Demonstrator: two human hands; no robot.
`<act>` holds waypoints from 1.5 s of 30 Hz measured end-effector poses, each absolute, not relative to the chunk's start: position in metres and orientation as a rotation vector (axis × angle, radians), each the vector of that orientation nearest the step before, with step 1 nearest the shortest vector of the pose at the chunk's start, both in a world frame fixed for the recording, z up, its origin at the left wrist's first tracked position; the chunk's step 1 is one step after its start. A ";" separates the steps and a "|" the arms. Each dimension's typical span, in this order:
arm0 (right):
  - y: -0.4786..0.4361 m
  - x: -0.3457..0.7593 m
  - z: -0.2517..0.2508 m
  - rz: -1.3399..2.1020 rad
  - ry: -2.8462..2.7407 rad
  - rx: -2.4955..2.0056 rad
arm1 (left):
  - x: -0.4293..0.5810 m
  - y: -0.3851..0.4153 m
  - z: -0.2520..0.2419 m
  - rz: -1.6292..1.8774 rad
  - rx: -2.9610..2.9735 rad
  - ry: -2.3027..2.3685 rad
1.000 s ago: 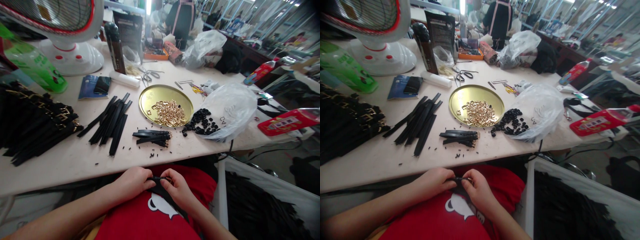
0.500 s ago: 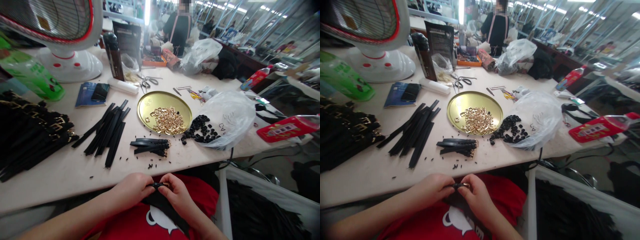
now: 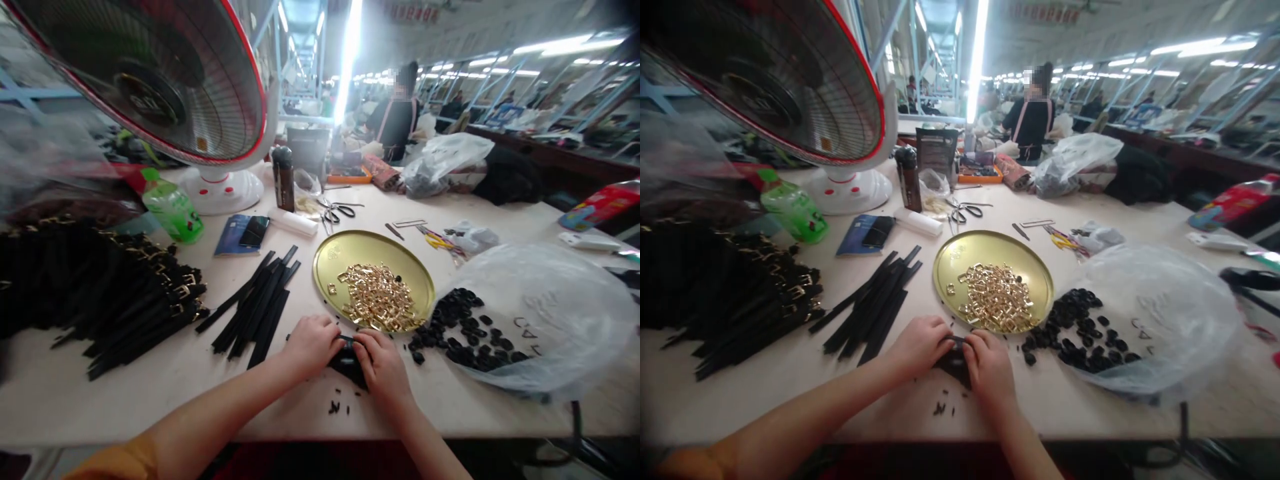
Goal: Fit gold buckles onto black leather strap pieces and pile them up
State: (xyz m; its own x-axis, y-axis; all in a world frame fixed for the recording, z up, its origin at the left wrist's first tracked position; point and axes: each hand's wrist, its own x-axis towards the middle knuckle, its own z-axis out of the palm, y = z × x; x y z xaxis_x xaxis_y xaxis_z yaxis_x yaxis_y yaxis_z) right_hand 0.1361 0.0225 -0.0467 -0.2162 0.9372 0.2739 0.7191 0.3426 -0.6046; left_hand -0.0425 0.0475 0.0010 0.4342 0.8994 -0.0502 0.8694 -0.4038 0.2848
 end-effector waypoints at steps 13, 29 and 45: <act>0.020 0.140 -0.066 0.426 -1.794 -1.414 | -0.117 0.138 -0.007 0.184 2.049 2.244; 0.036 0.276 -0.045 -0.034 -1.622 -1.852 | -0.031 0.013 0.039 0.575 1.310 1.174; 0.063 0.280 -0.033 0.116 -2.038 -2.065 | -0.013 0.006 0.018 0.449 0.737 0.921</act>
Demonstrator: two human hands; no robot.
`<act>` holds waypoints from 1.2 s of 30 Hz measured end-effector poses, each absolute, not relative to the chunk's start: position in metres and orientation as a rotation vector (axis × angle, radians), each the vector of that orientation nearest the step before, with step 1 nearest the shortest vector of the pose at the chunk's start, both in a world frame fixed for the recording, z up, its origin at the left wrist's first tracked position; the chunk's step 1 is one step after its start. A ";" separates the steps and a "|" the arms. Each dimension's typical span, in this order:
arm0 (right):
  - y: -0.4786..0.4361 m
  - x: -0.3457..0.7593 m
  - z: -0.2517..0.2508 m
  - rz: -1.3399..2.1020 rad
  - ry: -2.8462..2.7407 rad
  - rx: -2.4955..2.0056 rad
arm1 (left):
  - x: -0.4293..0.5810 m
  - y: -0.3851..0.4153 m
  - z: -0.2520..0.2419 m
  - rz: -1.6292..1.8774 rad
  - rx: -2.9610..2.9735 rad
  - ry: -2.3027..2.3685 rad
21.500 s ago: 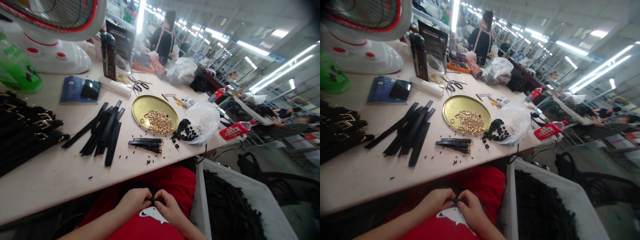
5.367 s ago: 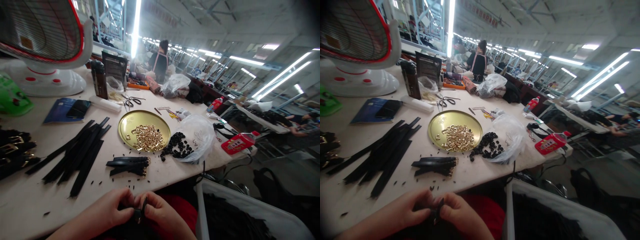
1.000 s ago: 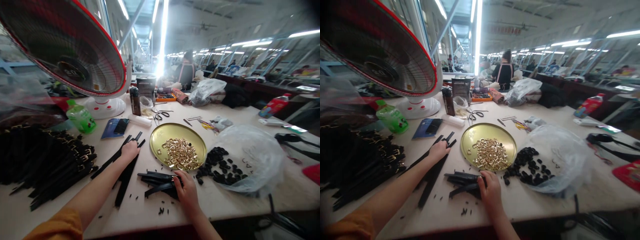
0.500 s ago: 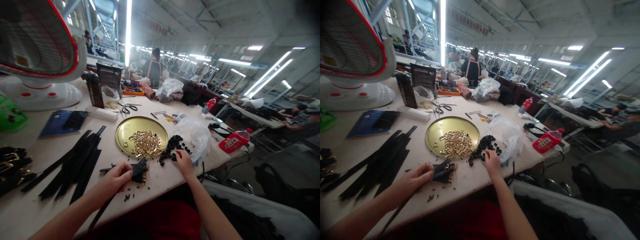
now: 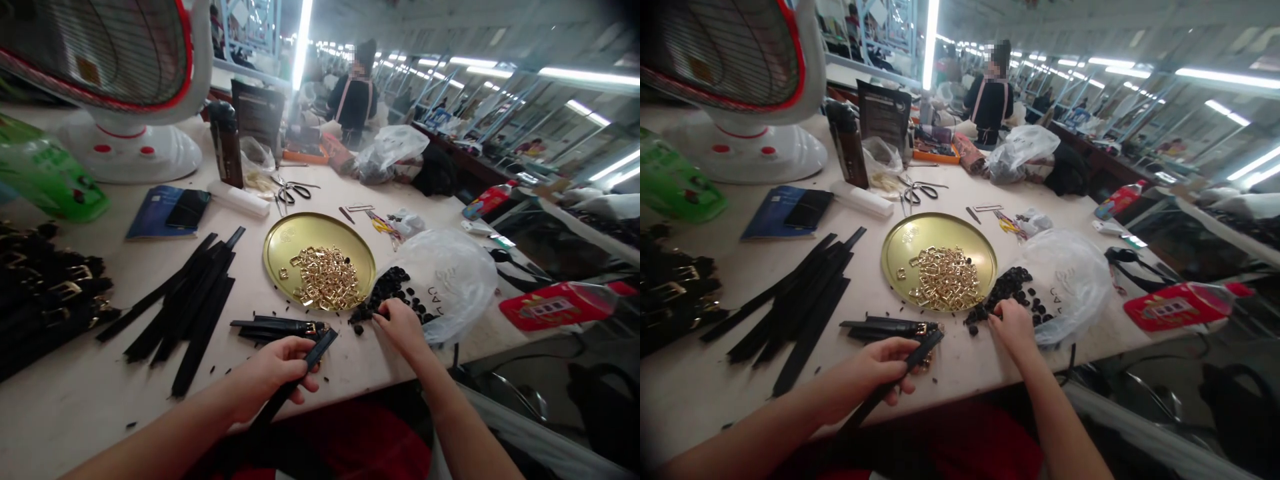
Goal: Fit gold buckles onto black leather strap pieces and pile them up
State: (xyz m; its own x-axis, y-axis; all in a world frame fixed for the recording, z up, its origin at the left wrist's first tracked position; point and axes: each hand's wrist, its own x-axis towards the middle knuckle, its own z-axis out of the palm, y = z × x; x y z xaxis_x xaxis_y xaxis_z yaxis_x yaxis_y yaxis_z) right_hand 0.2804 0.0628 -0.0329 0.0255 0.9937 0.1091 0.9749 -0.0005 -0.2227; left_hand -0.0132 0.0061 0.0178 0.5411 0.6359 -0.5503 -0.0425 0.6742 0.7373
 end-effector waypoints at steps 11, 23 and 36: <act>0.005 0.159 -0.012 1.610 -0.606 -1.235 | -0.014 0.012 0.002 0.532 1.079 1.040; -0.035 0.152 -0.012 1.324 -1.284 -1.336 | -0.023 -0.012 0.018 0.383 1.788 1.172; -0.057 0.132 -0.016 1.561 -0.861 -1.220 | -0.026 -0.029 0.025 0.402 1.609 1.085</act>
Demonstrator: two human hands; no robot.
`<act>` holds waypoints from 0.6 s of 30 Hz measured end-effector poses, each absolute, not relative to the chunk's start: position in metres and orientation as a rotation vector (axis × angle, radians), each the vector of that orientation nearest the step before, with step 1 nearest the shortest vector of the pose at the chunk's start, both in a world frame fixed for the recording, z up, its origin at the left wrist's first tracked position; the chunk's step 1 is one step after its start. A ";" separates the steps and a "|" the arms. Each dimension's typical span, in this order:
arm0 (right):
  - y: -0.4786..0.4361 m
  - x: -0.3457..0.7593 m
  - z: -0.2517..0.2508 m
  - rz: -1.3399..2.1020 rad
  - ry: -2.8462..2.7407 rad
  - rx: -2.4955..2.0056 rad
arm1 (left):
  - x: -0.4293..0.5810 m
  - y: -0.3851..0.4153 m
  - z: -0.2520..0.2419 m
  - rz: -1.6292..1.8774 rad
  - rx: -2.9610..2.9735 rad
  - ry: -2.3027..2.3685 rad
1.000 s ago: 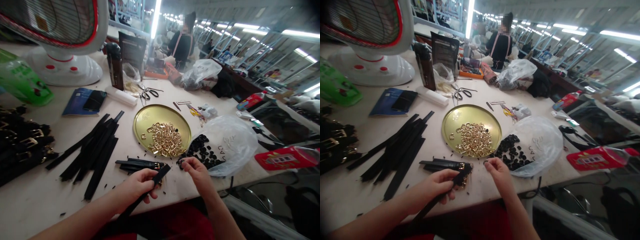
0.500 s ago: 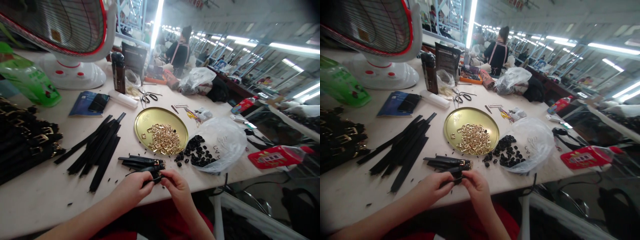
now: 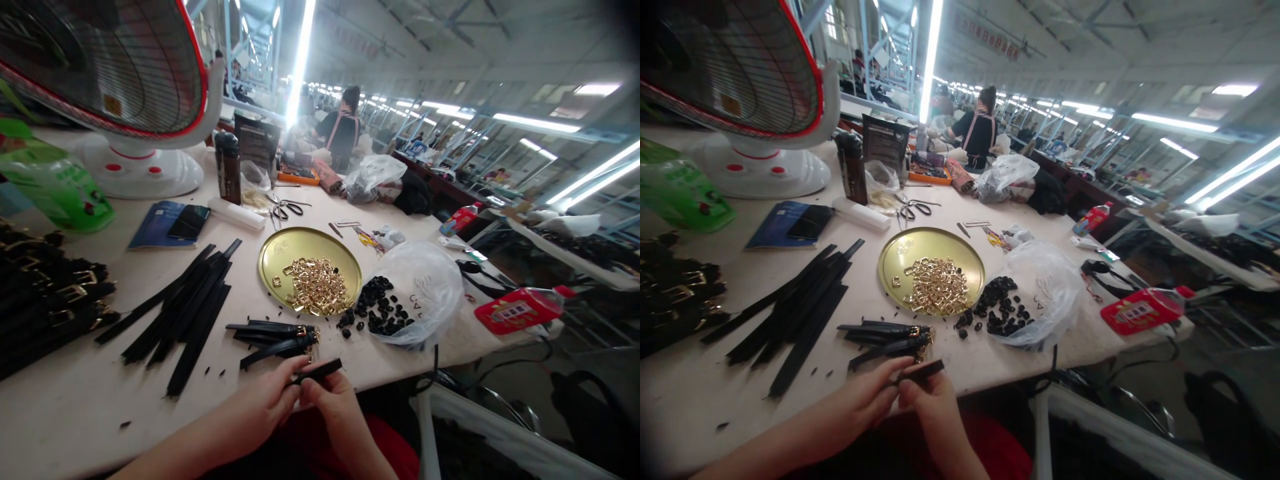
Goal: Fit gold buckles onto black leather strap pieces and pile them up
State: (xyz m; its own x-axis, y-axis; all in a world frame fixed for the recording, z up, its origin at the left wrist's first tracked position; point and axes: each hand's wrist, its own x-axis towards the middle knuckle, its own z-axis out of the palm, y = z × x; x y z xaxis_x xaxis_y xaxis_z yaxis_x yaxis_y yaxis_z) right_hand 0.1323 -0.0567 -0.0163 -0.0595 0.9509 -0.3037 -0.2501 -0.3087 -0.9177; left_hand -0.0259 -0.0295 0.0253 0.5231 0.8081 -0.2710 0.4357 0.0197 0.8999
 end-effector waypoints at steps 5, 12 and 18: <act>-0.026 0.138 -0.020 1.465 -1.095 -1.239 | -0.033 -0.011 0.017 0.495 1.508 1.127; 0.079 0.177 -0.022 0.390 -1.938 -1.739 | -0.041 0.014 0.015 0.587 1.242 1.210; 0.110 0.167 -0.035 0.225 -2.160 -1.813 | -0.042 0.021 0.012 0.506 1.233 1.195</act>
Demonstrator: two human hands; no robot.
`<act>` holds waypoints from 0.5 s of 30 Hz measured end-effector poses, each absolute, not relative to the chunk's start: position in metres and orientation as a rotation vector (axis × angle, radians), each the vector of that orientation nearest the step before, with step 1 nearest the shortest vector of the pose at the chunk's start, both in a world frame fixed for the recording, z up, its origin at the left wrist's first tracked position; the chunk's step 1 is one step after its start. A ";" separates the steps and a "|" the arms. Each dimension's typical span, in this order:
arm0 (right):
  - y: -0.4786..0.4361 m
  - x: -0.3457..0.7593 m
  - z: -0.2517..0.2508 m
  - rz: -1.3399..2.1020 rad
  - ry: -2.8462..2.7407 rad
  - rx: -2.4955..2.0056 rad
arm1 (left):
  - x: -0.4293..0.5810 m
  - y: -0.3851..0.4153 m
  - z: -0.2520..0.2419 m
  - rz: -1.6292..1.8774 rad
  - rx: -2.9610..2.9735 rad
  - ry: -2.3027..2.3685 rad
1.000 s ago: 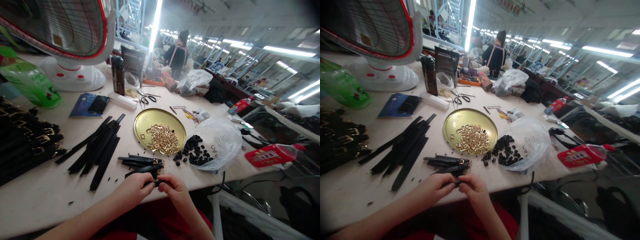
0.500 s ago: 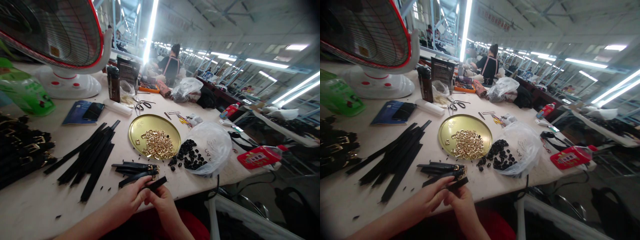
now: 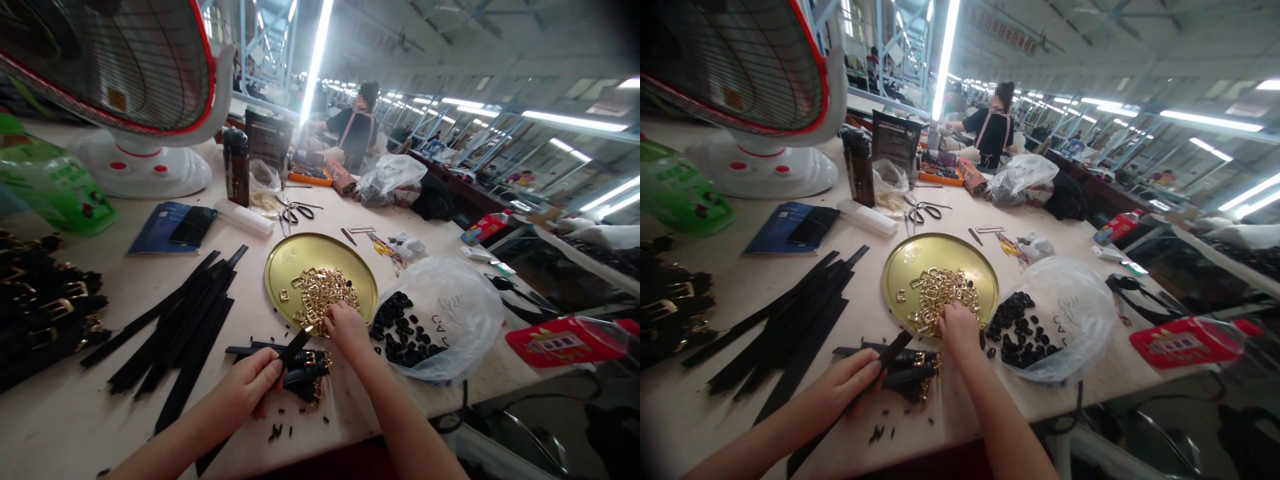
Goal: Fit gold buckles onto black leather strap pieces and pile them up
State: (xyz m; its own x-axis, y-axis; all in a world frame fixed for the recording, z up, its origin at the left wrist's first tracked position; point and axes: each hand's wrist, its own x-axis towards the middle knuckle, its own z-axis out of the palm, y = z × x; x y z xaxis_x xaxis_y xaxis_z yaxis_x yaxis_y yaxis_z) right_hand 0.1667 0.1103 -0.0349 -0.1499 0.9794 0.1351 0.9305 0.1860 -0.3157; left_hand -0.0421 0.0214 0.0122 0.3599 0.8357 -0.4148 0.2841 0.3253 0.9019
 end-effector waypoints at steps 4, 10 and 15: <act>0.099 0.174 -0.022 0.503 -1.929 -1.729 | -0.041 0.026 0.013 0.553 1.180 1.195; 0.041 0.148 0.013 1.546 -1.306 -1.316 | -0.028 0.026 0.026 0.694 1.070 1.126; 0.005 0.131 0.015 1.582 -1.201 -1.268 | -0.021 0.010 0.026 0.655 1.116 1.060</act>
State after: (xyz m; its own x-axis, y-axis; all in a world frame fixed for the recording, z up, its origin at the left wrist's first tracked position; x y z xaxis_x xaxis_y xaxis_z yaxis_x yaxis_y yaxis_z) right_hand 0.1306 0.0048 0.0153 -0.2130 0.9428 -0.2563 -0.0064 -0.2637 -0.9646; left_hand -0.0211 0.0096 0.0261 0.3886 0.8554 -0.3426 0.0761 0.3407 0.9371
